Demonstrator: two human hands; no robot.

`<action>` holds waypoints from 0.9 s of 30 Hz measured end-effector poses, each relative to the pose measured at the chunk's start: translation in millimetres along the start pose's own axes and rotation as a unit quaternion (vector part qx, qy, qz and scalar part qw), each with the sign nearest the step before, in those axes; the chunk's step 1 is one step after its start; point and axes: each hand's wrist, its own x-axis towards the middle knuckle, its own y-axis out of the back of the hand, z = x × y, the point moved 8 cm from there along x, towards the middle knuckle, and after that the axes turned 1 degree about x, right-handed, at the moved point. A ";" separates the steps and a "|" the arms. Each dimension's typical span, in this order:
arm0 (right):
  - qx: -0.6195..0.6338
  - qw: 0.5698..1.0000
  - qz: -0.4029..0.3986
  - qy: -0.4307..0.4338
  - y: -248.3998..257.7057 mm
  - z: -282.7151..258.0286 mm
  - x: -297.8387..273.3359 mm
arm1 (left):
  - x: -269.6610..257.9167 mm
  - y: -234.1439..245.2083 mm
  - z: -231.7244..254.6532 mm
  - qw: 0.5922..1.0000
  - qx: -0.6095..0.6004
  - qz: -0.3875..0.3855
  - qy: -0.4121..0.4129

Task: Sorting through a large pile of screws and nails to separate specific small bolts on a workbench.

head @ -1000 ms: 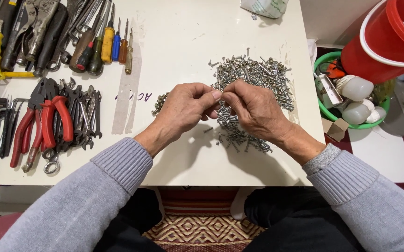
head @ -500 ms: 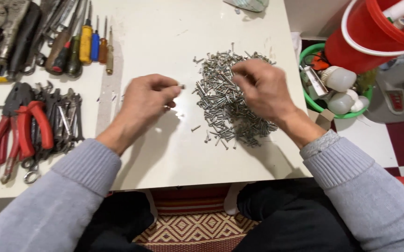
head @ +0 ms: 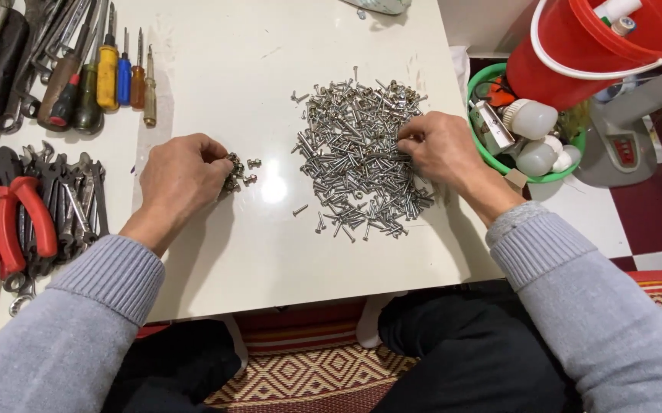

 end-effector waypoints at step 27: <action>-0.112 0.978 0.003 0.177 -28.1 -26.1 10.5 | -29.3 -21.4 66.2 0.989 -0.078 -0.105 -0.069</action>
